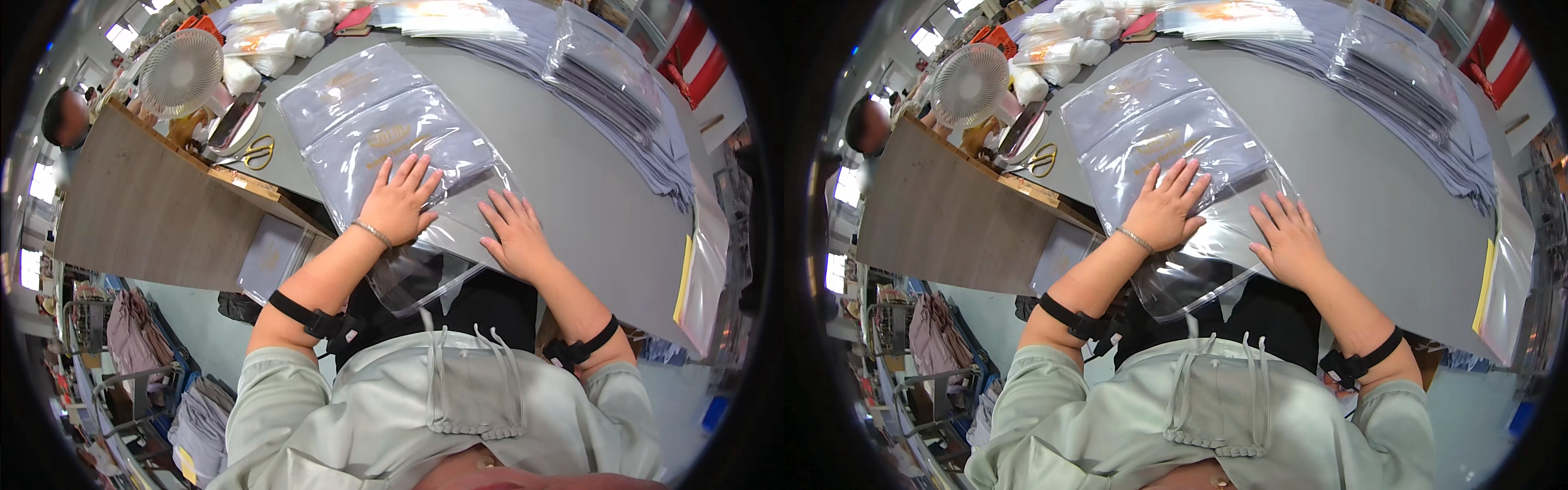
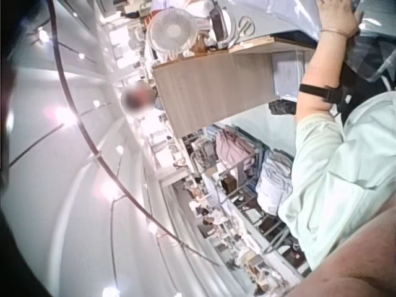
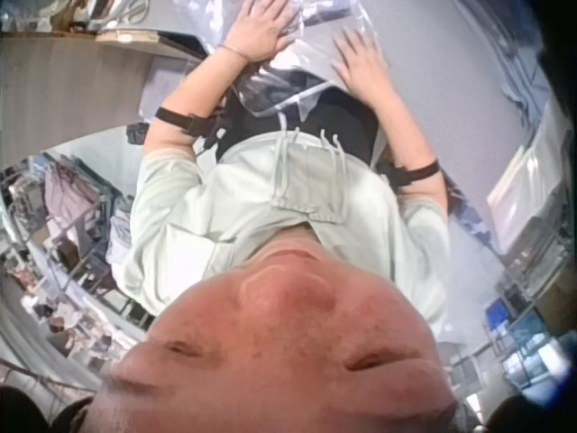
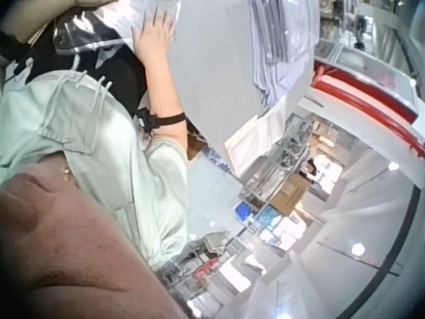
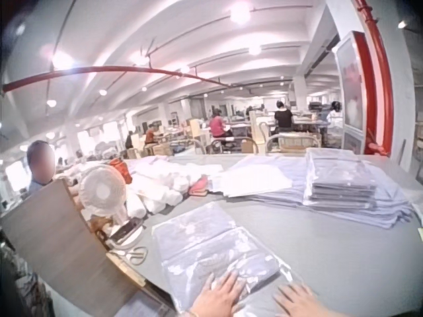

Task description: The person places folded gray garments into clear plastic bags, seals them, and stacks them on a table. The process is repeated continuously with multiple items.

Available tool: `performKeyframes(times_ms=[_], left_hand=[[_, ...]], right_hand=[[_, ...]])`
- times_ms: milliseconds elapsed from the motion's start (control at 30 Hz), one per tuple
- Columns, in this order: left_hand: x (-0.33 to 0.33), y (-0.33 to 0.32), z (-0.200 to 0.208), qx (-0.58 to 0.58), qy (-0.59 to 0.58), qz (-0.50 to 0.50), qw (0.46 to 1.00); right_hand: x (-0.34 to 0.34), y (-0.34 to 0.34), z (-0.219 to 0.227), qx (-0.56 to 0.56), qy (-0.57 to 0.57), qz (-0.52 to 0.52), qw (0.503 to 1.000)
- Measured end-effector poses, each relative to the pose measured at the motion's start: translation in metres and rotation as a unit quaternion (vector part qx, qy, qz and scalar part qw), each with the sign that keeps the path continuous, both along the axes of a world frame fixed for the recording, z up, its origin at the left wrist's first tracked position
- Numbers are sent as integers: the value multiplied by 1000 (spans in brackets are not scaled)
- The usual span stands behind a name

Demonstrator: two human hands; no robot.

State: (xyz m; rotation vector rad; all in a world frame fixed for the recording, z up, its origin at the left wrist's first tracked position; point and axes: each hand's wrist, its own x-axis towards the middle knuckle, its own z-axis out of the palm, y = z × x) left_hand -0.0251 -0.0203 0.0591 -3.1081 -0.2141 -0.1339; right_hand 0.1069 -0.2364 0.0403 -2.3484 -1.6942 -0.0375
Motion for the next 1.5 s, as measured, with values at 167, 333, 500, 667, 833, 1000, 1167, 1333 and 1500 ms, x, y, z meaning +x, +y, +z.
performKeyframes(times_ms=[167, 333, 500, 667, 833, 1000, 1167, 1333, 1500], left_hand=[[1, -1, -1, 19, -51, -64, 996], [-8, -12, -4, 12, 17, -95, 995], [-12, -11, -7, -2, 5, -116, 993], [-12, -12, -7, 24, 11, -111, 993], [4, -2, -8, 33, -2, -124, 992], [21, 13, -11, 18, -29, -146, 989], [15, 13, -12, 17, -13, -153, 988], [15, 15, -5, -25, -3, -157, 987], [-22, 41, 23, -244, -130, -106, 955]], right_hand=[[-16, -9, 2, 63, 25, 12, 998], [-11, -28, 19, 46, 123, 92, 987], [-4, -38, 27, -25, 162, 126, 978], [-5, -39, 33, -20, 187, 124, 974], [7, -39, 34, 21, 151, 133, 979], [15, -35, 30, -51, 200, 54, 977], [6, -35, 42, -35, 202, 136, 969], [7, -151, 68, -220, 650, 158, 710], [15, -245, 58, -419, 70, -211, 880]])
